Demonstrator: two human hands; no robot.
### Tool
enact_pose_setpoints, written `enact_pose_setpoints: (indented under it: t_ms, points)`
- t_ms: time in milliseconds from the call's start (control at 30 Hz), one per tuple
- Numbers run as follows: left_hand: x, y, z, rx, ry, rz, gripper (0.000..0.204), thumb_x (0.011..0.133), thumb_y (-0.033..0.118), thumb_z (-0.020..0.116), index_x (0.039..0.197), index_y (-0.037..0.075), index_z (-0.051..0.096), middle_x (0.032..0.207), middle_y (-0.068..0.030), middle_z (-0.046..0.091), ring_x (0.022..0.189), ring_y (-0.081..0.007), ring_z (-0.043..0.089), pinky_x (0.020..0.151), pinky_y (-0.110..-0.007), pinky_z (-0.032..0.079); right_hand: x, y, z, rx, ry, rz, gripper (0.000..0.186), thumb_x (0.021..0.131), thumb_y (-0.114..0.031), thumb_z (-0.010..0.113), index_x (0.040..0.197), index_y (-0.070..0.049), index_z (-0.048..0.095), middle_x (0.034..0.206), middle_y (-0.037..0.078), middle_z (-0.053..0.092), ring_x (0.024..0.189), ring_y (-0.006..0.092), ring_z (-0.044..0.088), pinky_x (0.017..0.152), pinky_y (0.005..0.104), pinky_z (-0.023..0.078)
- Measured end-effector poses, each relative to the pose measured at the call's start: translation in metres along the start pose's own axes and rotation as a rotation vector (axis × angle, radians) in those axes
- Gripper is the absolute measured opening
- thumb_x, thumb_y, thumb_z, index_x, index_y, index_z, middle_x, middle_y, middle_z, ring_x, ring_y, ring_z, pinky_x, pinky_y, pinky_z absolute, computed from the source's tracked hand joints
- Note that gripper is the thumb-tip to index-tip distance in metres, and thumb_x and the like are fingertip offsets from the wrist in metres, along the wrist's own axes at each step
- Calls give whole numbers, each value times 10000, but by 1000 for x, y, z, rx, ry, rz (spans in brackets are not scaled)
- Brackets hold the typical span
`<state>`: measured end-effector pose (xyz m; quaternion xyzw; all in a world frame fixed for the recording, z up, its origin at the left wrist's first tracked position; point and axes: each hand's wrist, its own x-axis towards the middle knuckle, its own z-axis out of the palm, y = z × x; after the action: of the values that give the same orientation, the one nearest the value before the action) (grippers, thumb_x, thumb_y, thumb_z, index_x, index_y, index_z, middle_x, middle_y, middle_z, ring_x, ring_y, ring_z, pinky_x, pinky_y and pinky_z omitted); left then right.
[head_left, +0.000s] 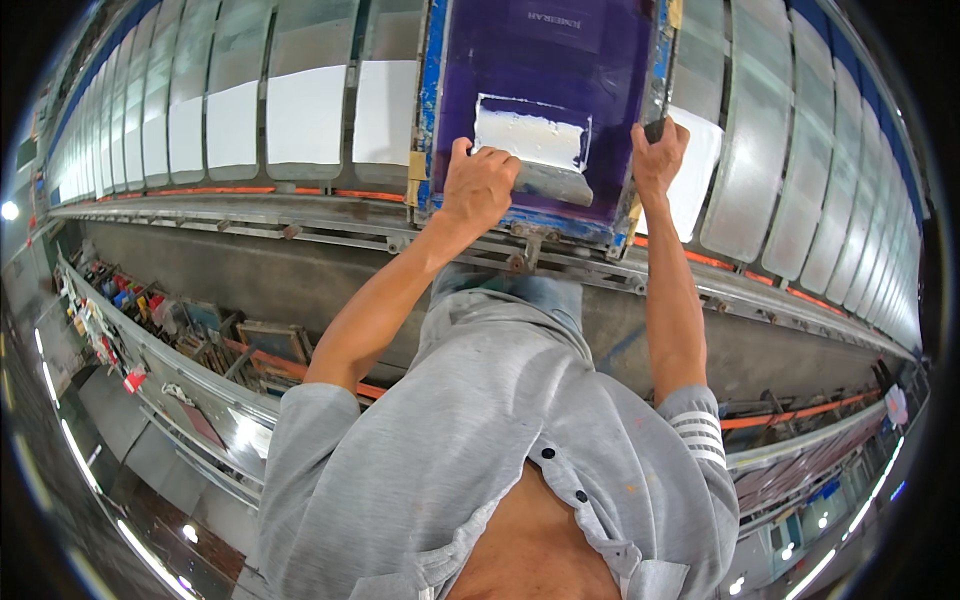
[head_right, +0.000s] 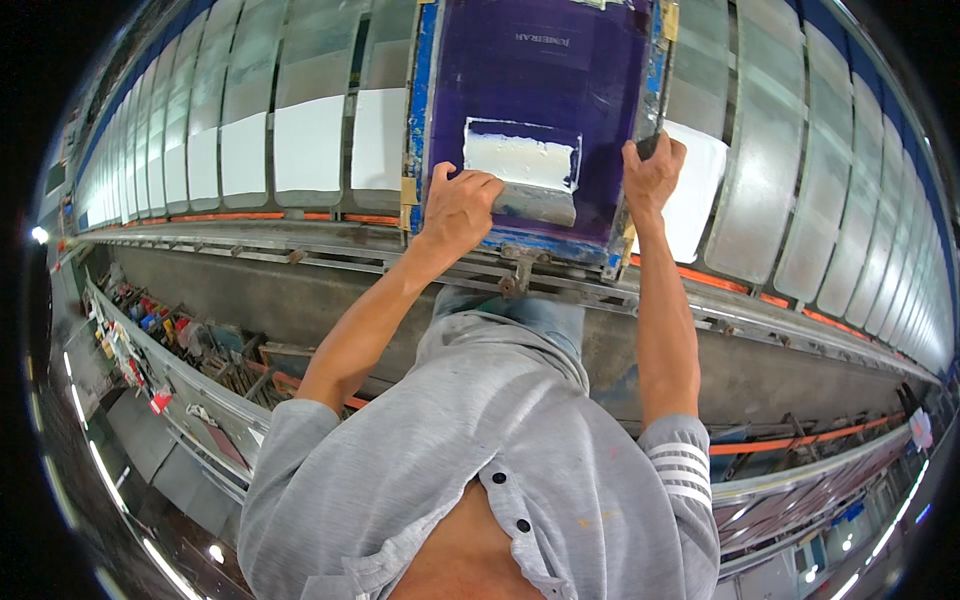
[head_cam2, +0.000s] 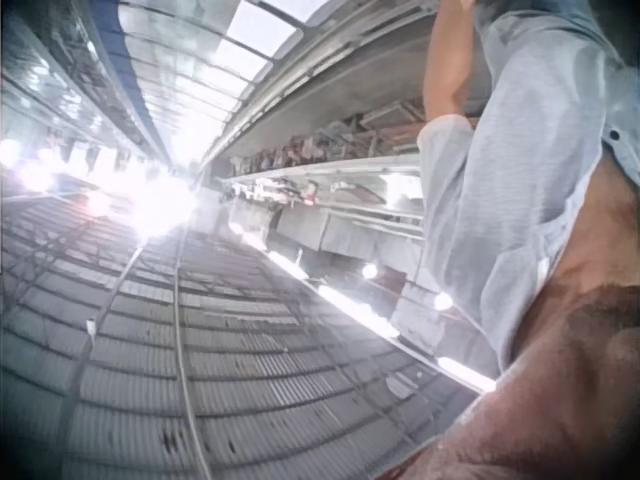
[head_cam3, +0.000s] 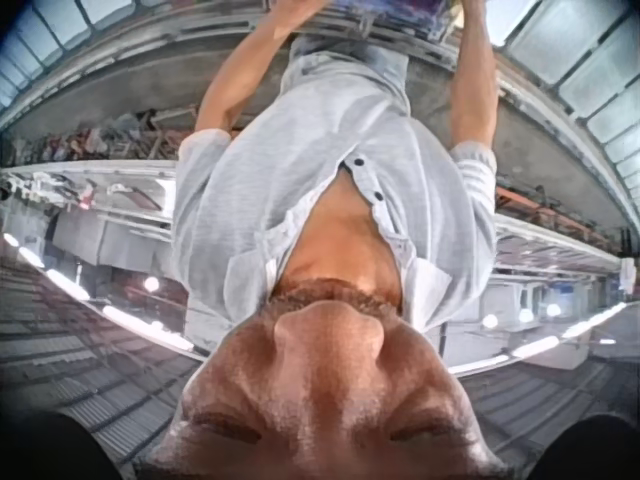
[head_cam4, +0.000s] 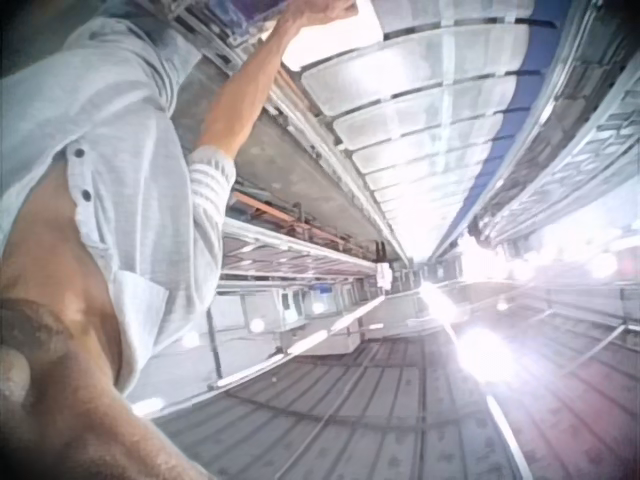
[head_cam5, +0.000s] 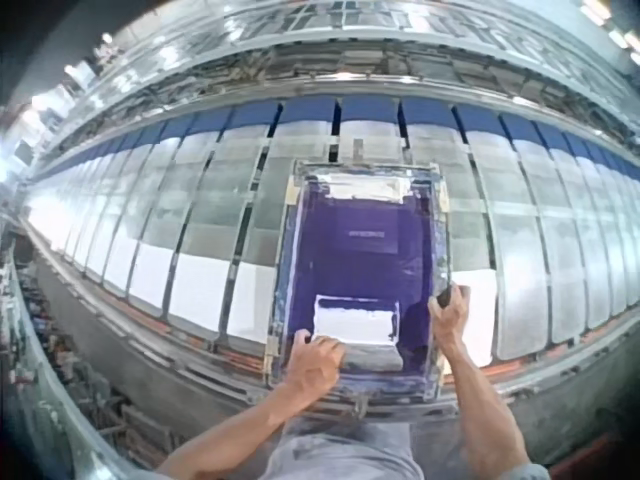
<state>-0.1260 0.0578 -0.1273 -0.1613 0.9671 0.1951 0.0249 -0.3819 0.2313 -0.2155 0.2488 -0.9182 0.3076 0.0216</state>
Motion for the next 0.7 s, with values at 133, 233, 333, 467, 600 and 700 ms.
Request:
enact_pose_setpoints:
  t_ms: [133,233,333,467,600,700]
  points:
    - [-2,-5,7,-49,101,29,132,773,20,653,868,84,718,922,-80,736,919,-252,705,934,-451,387,0,-7,6,-93,-31,23,373,797,-220,759,1043,35,640,1072,219,587,1022,392,592,903,499,497]
    - [2,-10,11,-63,89,12,150,797,17,620,883,92,717,926,-71,736,924,-251,712,923,-435,396,0,-8,14,-102,-12,-24,439,814,-247,750,1110,42,604,1113,222,573,1093,410,564,916,507,512]
    - [-7,-4,14,-69,169,34,199,786,-1,605,925,79,724,946,-73,743,934,-239,709,894,-418,407,-2,-16,5,-198,-51,6,471,843,-261,744,1173,39,593,1131,215,568,1109,403,563,900,502,531]
    - [-15,1,16,-25,163,0,294,721,6,642,970,81,780,970,-107,772,911,-252,715,887,-402,421,-1,-29,-7,-359,17,-126,680,900,-456,759,1332,43,600,1219,215,581,1146,363,569,912,483,510]
    - [36,-17,-21,57,-139,-103,232,713,97,696,899,137,828,810,-171,743,763,-344,729,729,-464,530,26,-109,-60,182,-611,-260,549,897,-503,759,1234,-71,737,1144,98,713,1197,282,599,972,424,469]
    - [84,-31,-31,110,-90,-85,242,749,87,677,929,146,828,831,-154,752,783,-331,732,750,-452,516,39,-137,-53,-135,-688,-580,376,870,-363,759,1146,-107,772,1075,58,735,1116,250,639,946,411,463]
